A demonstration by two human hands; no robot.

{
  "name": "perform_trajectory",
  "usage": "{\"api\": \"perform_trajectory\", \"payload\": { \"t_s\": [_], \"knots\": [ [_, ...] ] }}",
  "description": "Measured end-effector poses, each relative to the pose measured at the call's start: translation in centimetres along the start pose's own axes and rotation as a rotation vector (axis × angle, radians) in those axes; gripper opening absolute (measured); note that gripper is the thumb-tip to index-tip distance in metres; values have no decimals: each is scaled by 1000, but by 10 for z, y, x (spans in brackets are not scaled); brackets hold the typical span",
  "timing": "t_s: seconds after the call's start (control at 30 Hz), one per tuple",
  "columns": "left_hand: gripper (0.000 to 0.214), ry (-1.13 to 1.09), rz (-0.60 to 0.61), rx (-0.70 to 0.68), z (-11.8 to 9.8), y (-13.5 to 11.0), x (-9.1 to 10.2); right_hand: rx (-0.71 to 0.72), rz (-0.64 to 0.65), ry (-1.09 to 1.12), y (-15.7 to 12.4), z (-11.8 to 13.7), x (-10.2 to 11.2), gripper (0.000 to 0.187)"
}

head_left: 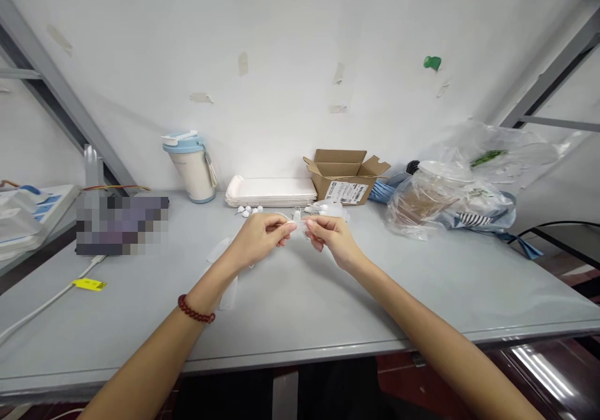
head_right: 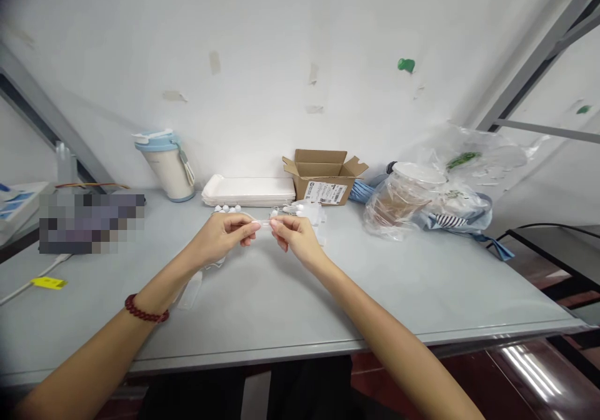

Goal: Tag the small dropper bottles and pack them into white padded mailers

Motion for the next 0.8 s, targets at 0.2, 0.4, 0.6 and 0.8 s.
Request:
{"api": "perform_trajectory", "payload": {
  "t_s": [0.2,0.4,0.6,0.8],
  "knots": [
    [21,56,-23,-81,2,1,-2,-93,-10,62,4,-9,2,36],
    [33,-47,51,23,7,3,-4,-49,-29,39,2,-5,3,31],
    [43,-102,115,104,11,1,-8,-36,-38,-7,1,-4,0,34],
    [23,46,19,67,11,0,-14,-117,-58,31,2,-9,1,36]
  ]
}}
Point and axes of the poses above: each hand's wrist, its own y-axis towards the middle knuckle, its own x-axis out of the back of the hand, z = x × y, the point moved 4 cm from there along y, towards the middle knuckle, and after that the axes turned 8 degrees about -y, right-handed, at the moved point
